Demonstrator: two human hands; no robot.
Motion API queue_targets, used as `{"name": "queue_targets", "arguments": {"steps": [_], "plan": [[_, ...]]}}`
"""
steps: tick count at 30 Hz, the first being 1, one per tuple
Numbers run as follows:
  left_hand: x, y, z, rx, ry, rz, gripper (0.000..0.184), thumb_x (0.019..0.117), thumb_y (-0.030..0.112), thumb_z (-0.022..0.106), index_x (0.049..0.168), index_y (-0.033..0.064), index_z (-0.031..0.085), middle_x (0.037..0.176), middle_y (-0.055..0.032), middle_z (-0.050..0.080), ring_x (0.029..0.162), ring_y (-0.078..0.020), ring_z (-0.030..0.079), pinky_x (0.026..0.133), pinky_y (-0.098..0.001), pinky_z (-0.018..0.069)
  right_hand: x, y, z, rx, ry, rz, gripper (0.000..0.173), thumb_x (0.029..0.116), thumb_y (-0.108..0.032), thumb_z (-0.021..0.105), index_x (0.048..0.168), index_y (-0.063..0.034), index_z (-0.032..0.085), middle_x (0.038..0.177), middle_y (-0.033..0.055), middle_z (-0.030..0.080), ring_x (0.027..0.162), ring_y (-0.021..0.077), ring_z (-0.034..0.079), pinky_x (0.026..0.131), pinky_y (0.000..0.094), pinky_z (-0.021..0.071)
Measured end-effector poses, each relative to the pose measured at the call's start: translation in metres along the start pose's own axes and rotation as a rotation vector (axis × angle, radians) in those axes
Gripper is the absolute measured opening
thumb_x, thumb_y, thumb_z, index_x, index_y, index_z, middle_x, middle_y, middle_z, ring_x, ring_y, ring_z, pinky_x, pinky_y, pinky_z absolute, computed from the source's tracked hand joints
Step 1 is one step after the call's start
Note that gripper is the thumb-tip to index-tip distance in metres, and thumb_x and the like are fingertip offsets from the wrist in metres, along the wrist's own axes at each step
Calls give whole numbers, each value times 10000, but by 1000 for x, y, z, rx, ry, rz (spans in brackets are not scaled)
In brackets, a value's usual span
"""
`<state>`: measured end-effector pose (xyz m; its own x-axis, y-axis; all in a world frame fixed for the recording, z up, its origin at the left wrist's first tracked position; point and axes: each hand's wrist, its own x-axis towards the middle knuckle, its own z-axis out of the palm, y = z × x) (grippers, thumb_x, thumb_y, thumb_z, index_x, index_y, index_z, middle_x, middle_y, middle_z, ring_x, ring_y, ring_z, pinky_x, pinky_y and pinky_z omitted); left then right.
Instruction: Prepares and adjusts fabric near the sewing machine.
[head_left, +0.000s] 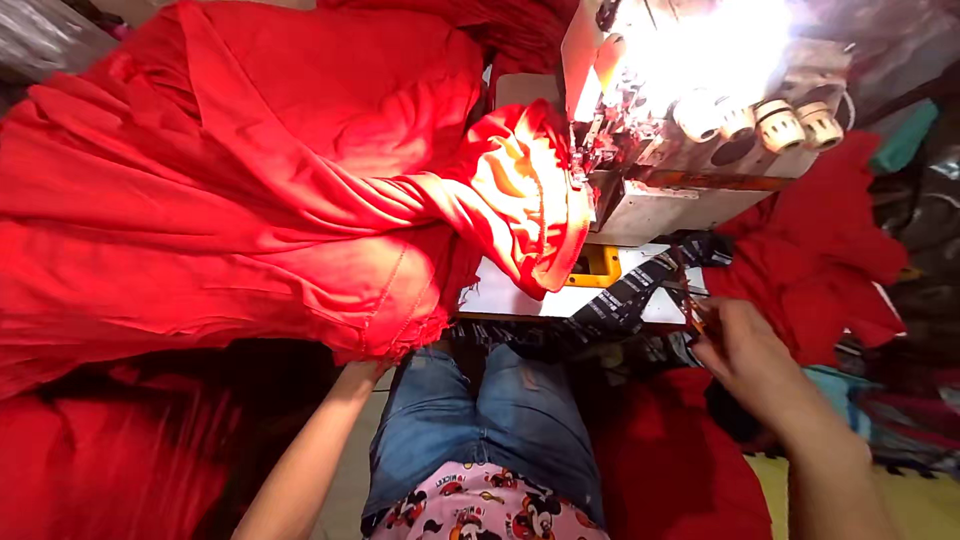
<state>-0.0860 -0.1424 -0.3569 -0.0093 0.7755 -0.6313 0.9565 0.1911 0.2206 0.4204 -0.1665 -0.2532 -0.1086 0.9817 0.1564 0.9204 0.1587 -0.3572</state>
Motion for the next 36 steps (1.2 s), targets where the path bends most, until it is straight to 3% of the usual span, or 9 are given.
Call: {"name": "queue_targets", "arguments": {"steps": [4, 7, 11, 13, 17, 19, 24, 31, 36], "plan": [[-22, 44, -23, -221, -332, 300, 293, 934, 148, 732, 1112, -68, 644, 1059, -214, 659, 1008, -299, 625, 932, -489, 480, -8, -15, -7, -30, -97, 138, 550, 837, 110, 648, 1362, 136, 485, 1235, 397, 542, 1019, 561, 628, 831, 640, 541], [-51, 63, -28, -615, -585, 611, 189, 834, 25, 754, 937, 49, 598, 803, 39, 636, 735, -46, 652, 698, -238, 563, -20, -23, -15, -70, -106, 227, 503, 871, 111, 608, 1358, 138, 487, 1237, 408, 543, 993, 589, 631, 796, 684, 528], [-68, 94, -29, -1026, -703, 992, 155, 926, 68, 699, 1036, 176, 713, 1003, 134, 725, 876, 27, 692, 769, -179, 592, -44, -25, -31, -16, -70, 222, 435, 950, -138, 465, 1312, 90, 543, 1172, 360, 608, 876, 553, 656, 673, 718, 494], [-74, 115, -36, -1076, -590, 1067, 218, 966, 69, 648, 1138, 148, 755, 1112, 108, 731, 927, 25, 690, 808, -178, 588, -51, -29, -32, 85, -14, 104, 483, 1066, -325, 396, 1291, 57, 586, 1116, 290, 652, 847, 423, 680, 672, 608, 538], [-71, 142, -51, -1041, -374, 1087, 433, 909, -38, 672, 1338, -9, 620, 1269, 34, 684, 980, 9, 685, 847, -185, 586, -52, -65, -4, 607, -78, -71, 446, 1094, -387, 420, 1288, -24, 593, 1159, 67, 675, 995, 37, 634, 855, 237, 534], [-66, 146, -59, -980, -361, 1101, 509, 878, -50, 711, 1369, -34, 581, 1323, 21, 650, 938, 40, 669, 815, -155, 578, -51, -86, 17, 922, -225, -89, 367, 1083, -370, 458, 1279, -85, 582, 1076, -56, 656, 867, -80, 565, 745, 131, 476], [-70, 149, -75, -807, -380, 1124, 564, 862, -14, 739, 1394, -49, 555, 1371, -26, 612, 843, 90, 623, 739, -107, 547, -41, -124, 53, 1356, -535, -75, 308, 1089, -259, 438, 1292, -67, 569, 848, -97, 568, 661, -73, 463, 578, 109, 380], [-73, 152, -75, -664, -357, 1136, 590, 856, 6, 741, 1411, -41, 546, 1419, -121, 570, 818, 61, 619, 690, -109, 532, -20, -142, 56, 1573, -680, 146, 136, 1033, -174, 476, 1038, -178, 612, 823, -117, 659, 547, -96, 443, 480, 92, 332], [-74, 150, -78, -712, -314, 1111, 623, 846, -9, 740, 1427, -43, 518, 1422, -89, 574, 806, 68, 621, 697, -115, 542, -17, -137, 53, 1574, -688, 175, 186, 1028, -168, 478, 1107, -174, 646, 826, -108, 659, 527, -90, 427, 462, 91, 324]]}}
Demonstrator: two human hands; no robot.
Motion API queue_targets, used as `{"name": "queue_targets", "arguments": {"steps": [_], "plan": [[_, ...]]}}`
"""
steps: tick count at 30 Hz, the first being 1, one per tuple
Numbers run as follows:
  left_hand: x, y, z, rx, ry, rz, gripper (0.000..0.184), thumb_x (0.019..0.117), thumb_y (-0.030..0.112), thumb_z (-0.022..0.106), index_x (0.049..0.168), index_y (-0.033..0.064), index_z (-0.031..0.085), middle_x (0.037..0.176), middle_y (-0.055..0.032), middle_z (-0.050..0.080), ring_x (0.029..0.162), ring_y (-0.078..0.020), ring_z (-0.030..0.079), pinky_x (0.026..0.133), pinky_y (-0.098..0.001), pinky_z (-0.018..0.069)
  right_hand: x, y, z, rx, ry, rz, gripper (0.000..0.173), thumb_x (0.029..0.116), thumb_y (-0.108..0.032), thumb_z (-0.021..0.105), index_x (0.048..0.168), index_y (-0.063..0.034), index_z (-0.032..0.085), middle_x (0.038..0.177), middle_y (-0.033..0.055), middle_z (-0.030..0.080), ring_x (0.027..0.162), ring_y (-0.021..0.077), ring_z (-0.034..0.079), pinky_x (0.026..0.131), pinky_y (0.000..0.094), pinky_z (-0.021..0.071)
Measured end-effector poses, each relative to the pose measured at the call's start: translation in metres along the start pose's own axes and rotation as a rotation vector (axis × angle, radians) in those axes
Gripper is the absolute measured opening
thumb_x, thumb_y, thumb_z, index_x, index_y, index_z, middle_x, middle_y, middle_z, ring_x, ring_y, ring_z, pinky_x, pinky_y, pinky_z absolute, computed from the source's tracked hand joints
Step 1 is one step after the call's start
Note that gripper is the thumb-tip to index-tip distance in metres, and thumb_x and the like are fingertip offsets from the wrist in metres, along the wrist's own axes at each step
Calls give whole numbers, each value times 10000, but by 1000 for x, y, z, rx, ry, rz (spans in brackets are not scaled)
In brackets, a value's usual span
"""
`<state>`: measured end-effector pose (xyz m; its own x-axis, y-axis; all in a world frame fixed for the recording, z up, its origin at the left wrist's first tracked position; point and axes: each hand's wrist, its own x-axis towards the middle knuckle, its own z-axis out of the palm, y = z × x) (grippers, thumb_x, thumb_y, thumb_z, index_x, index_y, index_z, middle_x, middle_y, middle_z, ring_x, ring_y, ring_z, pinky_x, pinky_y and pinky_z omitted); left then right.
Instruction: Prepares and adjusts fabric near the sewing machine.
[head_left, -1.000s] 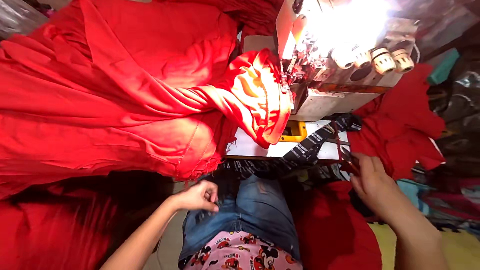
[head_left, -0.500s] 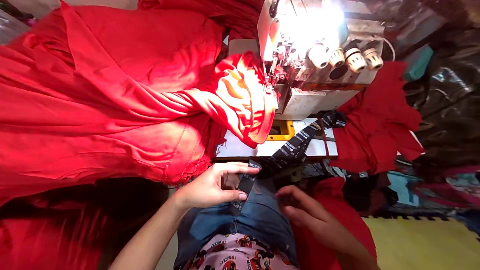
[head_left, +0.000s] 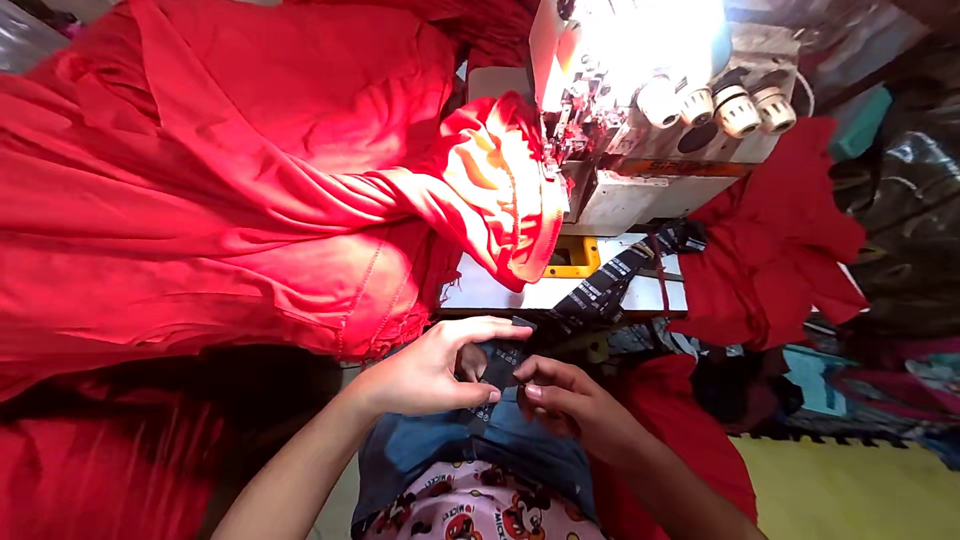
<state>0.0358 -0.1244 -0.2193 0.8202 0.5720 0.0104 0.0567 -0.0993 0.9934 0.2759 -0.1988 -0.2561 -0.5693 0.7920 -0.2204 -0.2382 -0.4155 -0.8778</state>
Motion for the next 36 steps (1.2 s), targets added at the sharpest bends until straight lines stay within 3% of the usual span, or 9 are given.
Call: {"name": "queue_targets", "arguments": {"steps": [3, 11, 15, 28, 34, 36], "plan": [[0, -1, -1, 9, -6, -23, 621, 843, -8, 744, 1425, -34, 528, 1415, -88, 576, 783, 70, 602, 682, -112, 528, -2, 0, -4, 20, -4, -1, 208, 1024, -172, 490, 1131, -175, 669, 840, -103, 673, 525, -90, 427, 461, 90, 323], [8, 2, 5, 90, -53, -16, 598, 852, 17, 739, 1420, -11, 553, 1400, -121, 582, 819, 48, 602, 687, -107, 510, 5, -5, -2, 45, -39, 27, 125, 1013, -157, 501, 971, -189, 614, 772, -109, 655, 508, -94, 433, 455, 90, 327], [9, 3, 5, 58, -61, -27, 605, 847, -8, 733, 1422, -18, 542, 1390, -107, 585, 824, 47, 620, 709, -114, 533, 6, -6, -4, 53, -52, 23, 118, 1006, -155, 514, 971, -187, 622, 774, -107, 655, 513, -91, 435, 459, 91, 328], [10, 3, 5, 81, -78, 3, 599, 856, 16, 739, 1421, -24, 545, 1389, -111, 582, 753, 72, 556, 655, -93, 486, 10, -5, -3, 64, -47, 20, 145, 1004, -151, 512, 931, -181, 633, 750, -106, 660, 506, -93, 427, 453, 96, 316], [9, 3, 6, 101, -75, 6, 590, 859, 24, 739, 1417, -18, 552, 1400, -116, 584, 788, 57, 588, 669, -102, 502, 13, -8, -1, 56, -50, 33, 138, 993, -146, 528, 934, -179, 648, 738, -116, 655, 496, -94, 415, 448, 101, 312], [9, 1, 8, 105, -79, 5, 599, 854, 31, 742, 1421, -12, 554, 1405, -115, 586, 809, 51, 604, 682, -106, 512, 14, -6, -1, 60, -47, 27, 179, 991, -142, 520, 884, -181, 657, 701, -118, 647, 482, -94, 403, 437, 103, 299]]}}
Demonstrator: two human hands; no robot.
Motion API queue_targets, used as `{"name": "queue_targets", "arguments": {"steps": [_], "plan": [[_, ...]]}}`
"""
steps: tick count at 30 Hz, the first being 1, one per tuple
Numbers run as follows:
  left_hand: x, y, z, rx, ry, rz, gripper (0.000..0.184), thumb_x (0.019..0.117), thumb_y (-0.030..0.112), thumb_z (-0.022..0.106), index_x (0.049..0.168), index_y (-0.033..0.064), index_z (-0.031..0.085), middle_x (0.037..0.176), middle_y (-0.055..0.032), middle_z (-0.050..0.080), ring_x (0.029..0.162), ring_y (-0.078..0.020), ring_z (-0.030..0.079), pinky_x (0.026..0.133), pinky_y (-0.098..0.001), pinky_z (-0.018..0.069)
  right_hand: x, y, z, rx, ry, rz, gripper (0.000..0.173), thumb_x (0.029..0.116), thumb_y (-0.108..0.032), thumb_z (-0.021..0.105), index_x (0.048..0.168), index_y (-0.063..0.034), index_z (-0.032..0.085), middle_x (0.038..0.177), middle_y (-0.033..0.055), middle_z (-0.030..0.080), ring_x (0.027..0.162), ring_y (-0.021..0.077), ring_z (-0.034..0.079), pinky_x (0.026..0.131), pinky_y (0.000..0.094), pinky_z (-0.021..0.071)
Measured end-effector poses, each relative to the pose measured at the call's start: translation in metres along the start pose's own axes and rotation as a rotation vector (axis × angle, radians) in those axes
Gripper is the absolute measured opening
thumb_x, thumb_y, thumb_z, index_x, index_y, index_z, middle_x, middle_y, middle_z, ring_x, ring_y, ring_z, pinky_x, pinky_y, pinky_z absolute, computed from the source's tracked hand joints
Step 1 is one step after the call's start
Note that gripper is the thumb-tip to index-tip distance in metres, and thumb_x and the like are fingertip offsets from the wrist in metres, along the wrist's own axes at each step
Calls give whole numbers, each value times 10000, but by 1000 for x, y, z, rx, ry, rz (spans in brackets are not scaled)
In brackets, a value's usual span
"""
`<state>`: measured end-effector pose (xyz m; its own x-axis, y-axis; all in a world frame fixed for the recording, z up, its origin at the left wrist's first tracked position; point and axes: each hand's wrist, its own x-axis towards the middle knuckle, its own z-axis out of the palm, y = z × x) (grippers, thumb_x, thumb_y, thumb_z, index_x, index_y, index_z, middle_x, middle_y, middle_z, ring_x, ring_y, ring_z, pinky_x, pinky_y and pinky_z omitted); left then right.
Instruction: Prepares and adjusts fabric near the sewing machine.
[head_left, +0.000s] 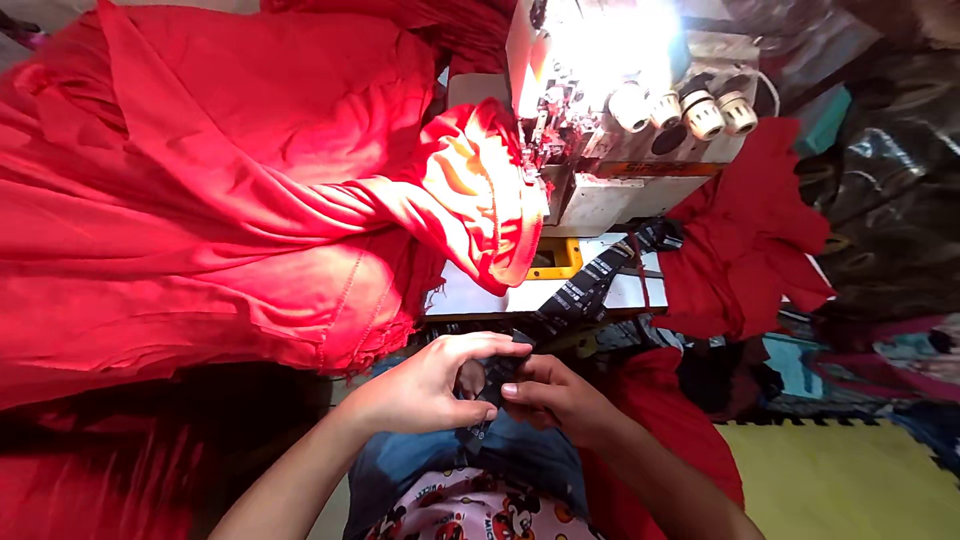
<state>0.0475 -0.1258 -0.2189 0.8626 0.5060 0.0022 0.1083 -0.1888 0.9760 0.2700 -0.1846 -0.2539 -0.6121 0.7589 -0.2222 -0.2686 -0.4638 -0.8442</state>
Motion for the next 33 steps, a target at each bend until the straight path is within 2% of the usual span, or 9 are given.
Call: {"name": "queue_targets", "arguments": {"steps": [4, 8, 11, 15, 18, 23, 26, 30, 33], "plan": [[-4, -5, 2, -10, -4, 22, 627, 852, 45, 748, 1441, -9, 539, 1417, -115, 575, 781, 65, 591, 679, -98, 510, -4, 4, -2, -64, -17, -43, 167, 997, -144, 518, 907, -171, 657, 725, -128, 659, 501, -104, 412, 454, 104, 306], [-28, -9, -11, 336, 210, 43, 535, 881, 189, 703, 1396, 71, 622, 1297, -72, 677, 799, 30, 617, 707, -132, 517, -36, -7, -36, -729, 327, -370, 345, 1008, -207, 587, 1284, 0, 597, 981, 3, 689, 764, -5, 620, 656, 181, 528], [-53, -9, -18, 644, 316, -49, 539, 854, 206, 656, 1376, 68, 647, 1265, -96, 706, 818, -86, 680, 722, -233, 557, -71, -35, -93, -1372, 851, -385, 316, 978, -207, 607, 1165, 31, 698, 1051, 181, 704, 828, 252, 692, 706, 426, 581], [-66, 1, -15, 560, 455, -89, 566, 845, 293, 699, 1344, 33, 635, 1061, -4, 752, 753, 35, 659, 658, -109, 534, -95, -56, -139, -1571, 1006, -182, 276, 924, -220, 646, 1053, -4, 757, 1051, 228, 709, 858, 444, 694, 675, 666, 496], [-64, 18, -13, 338, 579, -51, 458, 832, 291, 765, 1227, 79, 671, 895, 137, 730, 771, 95, 661, 702, -77, 549, -80, -55, -142, -1547, 947, -241, 304, 888, -271, 604, 958, -29, 775, 993, 168, 735, 809, 373, 699, 638, 616, 493], [-56, 33, -14, 214, 829, -102, 353, 724, 250, 851, 1034, 178, 700, 755, 195, 693, 659, 73, 650, 624, -98, 548, -42, -47, -145, -1510, 980, -508, 350, 916, -227, 488, 812, 17, 717, 818, 185, 709, 680, 327, 660, 586, 523, 470], [-46, 35, -8, 90, 923, -115, 293, 709, 94, 828, 942, 186, 674, 672, 165, 679, 569, 38, 644, 554, -131, 560, -26, -42, -146, -1491, 1049, -670, 400, 943, -219, 454, 738, 12, 708, 771, 186, 713, 738, 324, 678, 664, 469, 493], [-29, 26, 12, -83, 890, -92, 288, 808, -46, 735, 1049, 85, 646, 787, 113, 732, 664, -10, 703, 647, -181, 611, -12, -28, -154, -1504, 1211, -858, 418, 954, -239, 465, 684, -7, 684, 719, 174, 693, 754, 326, 645, 841, 487, 413], [-18, 21, 23, -176, 879, -131, 306, 830, -72, 709, 1104, 29, 619, 808, 83, 734, 673, -38, 715, 655, -201, 620, -12, -26, -143, -1551, 1299, -962, 396, 983, -330, 516, 811, -34, 714, 802, 173, 692, 825, 344, 623, 884, 523, 381]]}}
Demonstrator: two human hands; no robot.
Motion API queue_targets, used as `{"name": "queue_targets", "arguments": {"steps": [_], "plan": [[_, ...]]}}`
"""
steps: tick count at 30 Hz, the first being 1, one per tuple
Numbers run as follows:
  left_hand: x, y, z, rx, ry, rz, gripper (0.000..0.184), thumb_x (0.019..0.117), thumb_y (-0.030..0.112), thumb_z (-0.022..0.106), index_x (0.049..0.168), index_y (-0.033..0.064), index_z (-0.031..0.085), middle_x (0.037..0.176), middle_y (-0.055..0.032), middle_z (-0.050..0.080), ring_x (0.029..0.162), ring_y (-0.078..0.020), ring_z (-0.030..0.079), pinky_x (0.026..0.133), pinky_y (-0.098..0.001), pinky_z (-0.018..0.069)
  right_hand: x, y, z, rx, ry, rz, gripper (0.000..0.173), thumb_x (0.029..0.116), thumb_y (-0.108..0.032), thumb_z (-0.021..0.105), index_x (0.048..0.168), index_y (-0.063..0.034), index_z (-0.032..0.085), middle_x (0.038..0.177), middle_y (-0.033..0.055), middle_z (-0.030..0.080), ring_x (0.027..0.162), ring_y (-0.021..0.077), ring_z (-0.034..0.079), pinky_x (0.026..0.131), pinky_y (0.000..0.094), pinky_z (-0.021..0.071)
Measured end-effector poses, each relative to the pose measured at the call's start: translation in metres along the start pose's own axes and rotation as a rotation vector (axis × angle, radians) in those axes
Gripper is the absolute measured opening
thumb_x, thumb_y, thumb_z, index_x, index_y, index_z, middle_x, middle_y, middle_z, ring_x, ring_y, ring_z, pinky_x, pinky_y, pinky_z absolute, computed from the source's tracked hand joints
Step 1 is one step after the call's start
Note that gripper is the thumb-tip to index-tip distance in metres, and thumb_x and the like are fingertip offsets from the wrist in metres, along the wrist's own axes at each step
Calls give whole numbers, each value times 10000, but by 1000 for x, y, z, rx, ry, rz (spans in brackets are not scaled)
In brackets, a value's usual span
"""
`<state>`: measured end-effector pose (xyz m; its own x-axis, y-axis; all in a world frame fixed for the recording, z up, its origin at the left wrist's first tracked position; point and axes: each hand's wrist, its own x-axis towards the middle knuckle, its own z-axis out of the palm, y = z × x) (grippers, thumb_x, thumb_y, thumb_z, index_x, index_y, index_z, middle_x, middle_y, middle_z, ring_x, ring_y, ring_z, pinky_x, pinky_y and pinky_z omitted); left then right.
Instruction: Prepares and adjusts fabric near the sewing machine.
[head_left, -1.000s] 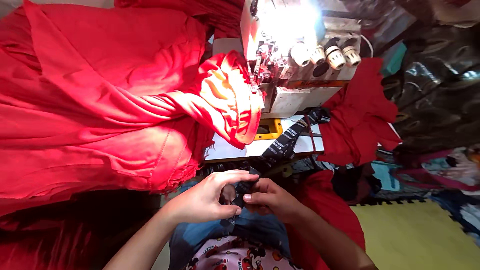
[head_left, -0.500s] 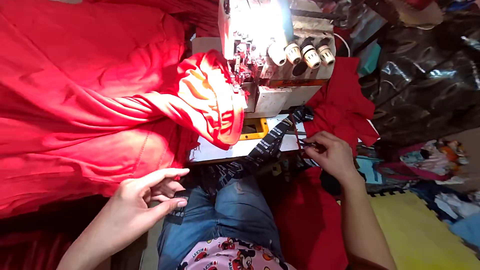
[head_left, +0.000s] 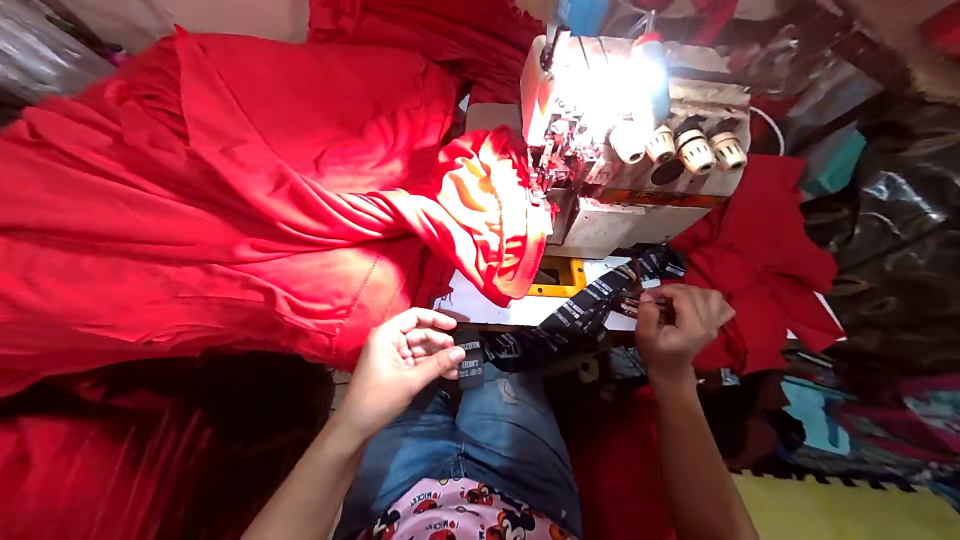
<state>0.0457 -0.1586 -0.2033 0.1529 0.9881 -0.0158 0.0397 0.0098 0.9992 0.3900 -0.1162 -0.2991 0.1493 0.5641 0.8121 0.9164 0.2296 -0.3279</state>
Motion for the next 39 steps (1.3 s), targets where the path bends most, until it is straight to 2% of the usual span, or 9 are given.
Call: {"name": "queue_targets", "arguments": {"steps": [7, 12, 18, 23, 25, 28, 31, 34, 39], "plan": [[2, 5, 11, -41, -81, -64, 324, 820, -93, 707, 1119, 9, 636, 785, 75, 728, 654, -42, 708, 647, -204, 619, -10, -131, -22, 519, -167, -327, 143, 981, -316, 663, 1109, -252, 657, 1044, -27, 619, 1019, 141, 564, 1042, 360, 362], [-1, 3, 9, -1, -79, 40, 422, 824, -47, 724, 1221, -19, 583, 820, 74, 733, 666, -31, 705, 657, -192, 612, -10, -153, -14, 676, -236, -373, 57, 988, -278, 661, 982, -223, 673, 1022, -22, 604, 1031, 138, 533, 1022, 329, 350], [-6, -3, 5, 250, -50, 239, 413, 826, 86, 742, 1200, -28, 609, 864, 68, 728, 738, 31, 671, 718, -137, 562, 1, -156, -21, 982, -549, -44, 421, 950, -276, 673, 1260, 3, 617, 1165, 140, 637, 1039, 87, 604, 906, 205, 500], [-13, -15, 4, 357, -41, 356, 348, 861, 145, 732, 1148, -28, 636, 923, 26, 749, 801, 15, 690, 757, -157, 577, -6, -167, -16, 834, -400, -86, 99, 955, -166, 671, 911, -103, 734, 915, 41, 671, 932, 129, 602, 882, 261, 468], [-24, -24, -2, 294, -35, 286, 168, 965, 213, 647, 980, 46, 666, 826, 52, 692, 682, 35, 645, 633, -139, 563, -18, -172, -17, 691, -231, -165, 88, 988, -187, 652, 947, -150, 721, 938, 15, 664, 953, 147, 592, 917, 285, 454], [-38, -31, -11, -64, -258, -111, 389, 1094, 305, 420, 919, 146, 728, 782, 87, 749, 613, -9, 689, 560, -188, 587, -46, -180, -17, 571, -133, -280, 61, 1001, -172, 621, 1032, -190, 670, 1011, -3, 625, 981, 146, 557, 975, 289, 405], [-40, -38, -3, -255, -154, -306, 278, 993, 116, 516, 857, 165, 754, 731, 71, 740, 612, -34, 699, 591, -219, 608, -70, -186, -16, 557, -184, -363, 83, 1013, -158, 583, 1029, -193, 657, 1025, -2, 635, 1012, 154, 552, 1013, 299, 369], [-36, -42, 4, -235, -34, -274, 274, 931, 31, 547, 770, 156, 730, 685, 72, 711, 592, 8, 652, 585, -169, 560, -76, -187, -15, 582, -231, -315, 70, 1010, -165, 594, 1019, -192, 658, 1006, -15, 658, 1015, 154, 564, 1001, 294, 377], [-32, -42, 11, -57, -72, -23, 214, 965, 93, 580, 883, 169, 762, 800, 146, 725, 744, 54, 666, 715, -144, 563, -54, -179, -18, 979, -371, 74, 61, 912, -131, 724, 916, -82, 761, 850, 16, 723, 886, 106, 631, 851, 247, 484]]}}
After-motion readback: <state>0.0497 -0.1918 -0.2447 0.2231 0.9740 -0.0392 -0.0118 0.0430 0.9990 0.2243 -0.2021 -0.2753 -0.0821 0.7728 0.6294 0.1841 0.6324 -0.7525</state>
